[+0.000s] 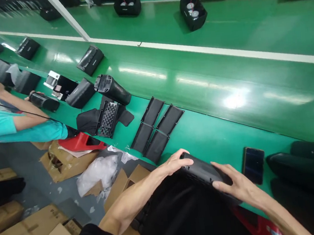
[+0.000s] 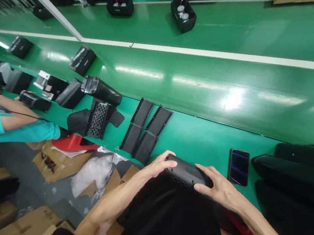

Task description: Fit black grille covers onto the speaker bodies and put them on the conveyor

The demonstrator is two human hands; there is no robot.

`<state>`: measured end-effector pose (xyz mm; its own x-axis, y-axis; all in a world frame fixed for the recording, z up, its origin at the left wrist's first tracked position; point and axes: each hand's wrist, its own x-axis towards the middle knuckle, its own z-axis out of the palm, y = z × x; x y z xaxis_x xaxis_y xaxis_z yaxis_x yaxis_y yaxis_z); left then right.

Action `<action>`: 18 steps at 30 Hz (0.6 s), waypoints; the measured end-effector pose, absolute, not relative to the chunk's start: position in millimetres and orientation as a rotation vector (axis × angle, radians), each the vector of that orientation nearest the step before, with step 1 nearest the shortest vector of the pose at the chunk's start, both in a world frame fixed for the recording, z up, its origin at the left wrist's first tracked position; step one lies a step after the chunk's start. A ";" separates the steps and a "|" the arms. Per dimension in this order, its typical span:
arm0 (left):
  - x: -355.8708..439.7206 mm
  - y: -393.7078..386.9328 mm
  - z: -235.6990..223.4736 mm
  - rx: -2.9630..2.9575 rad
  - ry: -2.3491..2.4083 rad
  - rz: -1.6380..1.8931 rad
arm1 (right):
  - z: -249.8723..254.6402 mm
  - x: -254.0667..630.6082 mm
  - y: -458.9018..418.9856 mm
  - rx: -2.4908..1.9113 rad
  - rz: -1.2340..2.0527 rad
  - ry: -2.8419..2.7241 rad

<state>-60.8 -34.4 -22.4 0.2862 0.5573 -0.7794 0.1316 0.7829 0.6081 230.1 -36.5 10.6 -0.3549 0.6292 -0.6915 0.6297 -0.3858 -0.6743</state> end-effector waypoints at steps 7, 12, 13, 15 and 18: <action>-67.7 5.9 -28.6 0.532 1.254 0.339 | -5.8 215.1 -30.5 1.840 -1.639 2.045; -86.2 38.9 -24.8 0.485 1.398 0.660 | -19.1 227.3 34.0 2.325 -2.075 1.490; -90.7 41.5 -25.4 0.542 1.460 0.720 | -22.0 230.3 55.9 2.472 -2.139 1.312; -100.5 42.1 -27.6 0.661 1.572 0.780 | -28.1 235.8 107.4 2.760 -2.202 1.057; -119.8 34.6 -30.6 0.828 1.730 0.821 | -36.8 245.8 189.5 3.012 -2.154 1.085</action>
